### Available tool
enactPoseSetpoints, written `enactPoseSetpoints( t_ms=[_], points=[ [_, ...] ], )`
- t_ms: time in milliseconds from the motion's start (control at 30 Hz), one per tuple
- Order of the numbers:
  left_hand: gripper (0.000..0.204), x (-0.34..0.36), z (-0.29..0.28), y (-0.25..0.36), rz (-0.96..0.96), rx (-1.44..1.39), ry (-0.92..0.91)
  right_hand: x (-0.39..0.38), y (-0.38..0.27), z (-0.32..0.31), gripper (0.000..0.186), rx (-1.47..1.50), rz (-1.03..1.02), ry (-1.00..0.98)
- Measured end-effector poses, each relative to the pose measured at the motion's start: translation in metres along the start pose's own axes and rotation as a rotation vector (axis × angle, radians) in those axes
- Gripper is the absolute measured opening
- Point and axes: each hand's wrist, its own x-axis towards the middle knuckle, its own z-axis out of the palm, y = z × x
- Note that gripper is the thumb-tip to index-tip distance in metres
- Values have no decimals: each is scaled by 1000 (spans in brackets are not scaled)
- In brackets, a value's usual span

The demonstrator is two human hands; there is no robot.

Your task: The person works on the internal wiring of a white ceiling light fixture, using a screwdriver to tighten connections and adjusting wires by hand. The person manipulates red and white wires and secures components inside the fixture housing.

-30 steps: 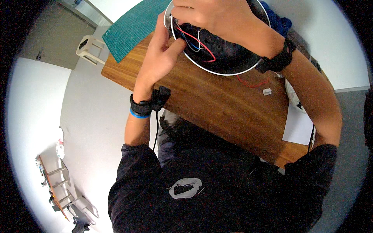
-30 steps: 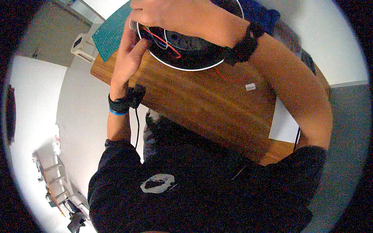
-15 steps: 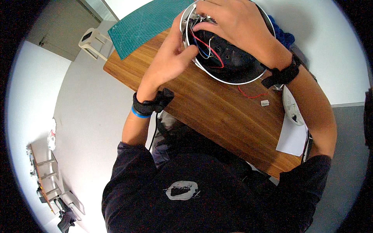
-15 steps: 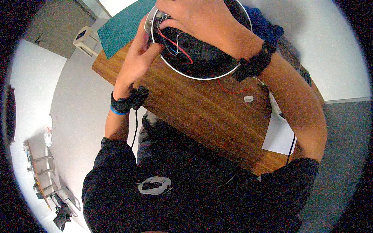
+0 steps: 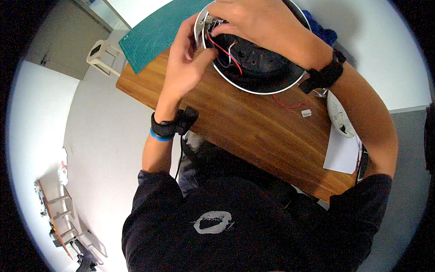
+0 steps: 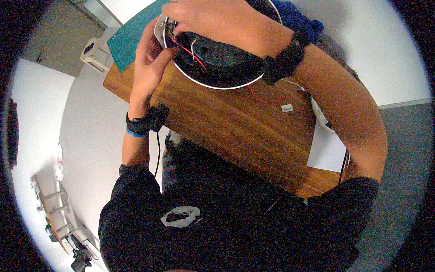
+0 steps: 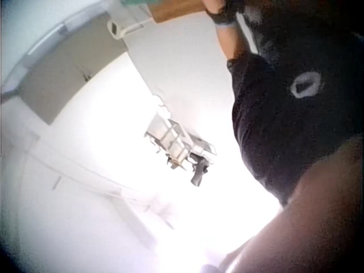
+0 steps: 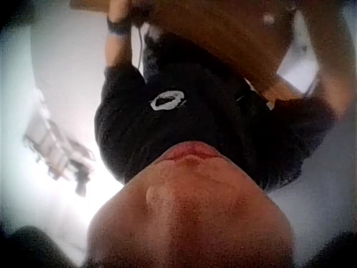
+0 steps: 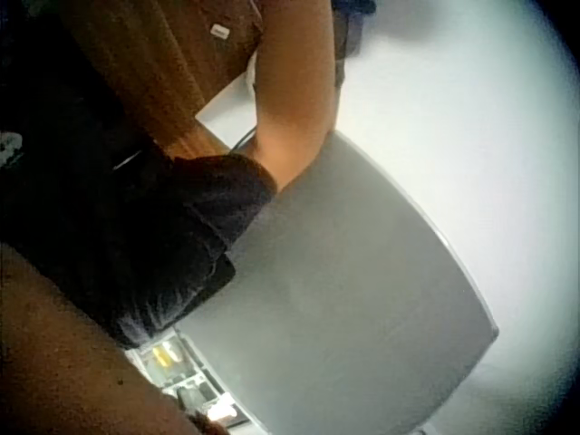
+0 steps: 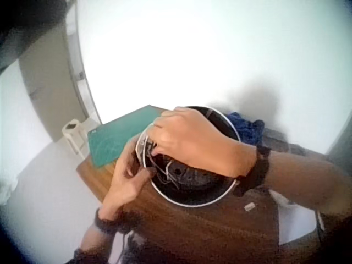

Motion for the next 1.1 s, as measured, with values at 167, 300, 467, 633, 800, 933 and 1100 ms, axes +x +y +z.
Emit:
enactPoseSetpoints(
  t_ms=[167,300,467,633,800,933,1100],
  points=[
    [74,0,2,1,12,14,29,0,2,-4,26,56,36,-5],
    [74,0,4,2,34,60,36,-1,4,-6,26,155,46,24],
    [75,-1,5,2,67,84,45,-1,6,-3,26,192,45,50],
    [78,0,6,3,98,125,-9,-1,5,-4,25,175,75,14],
    [80,-4,1,-3,113,146,15,4,5,-7,25,285,153,-42],
    [79,-4,2,1,72,86,39,6,6,-2,25,191,48,-13],
    [80,-5,5,3,125,156,54,5,4,0,26,93,-5,-29]
  ],
)
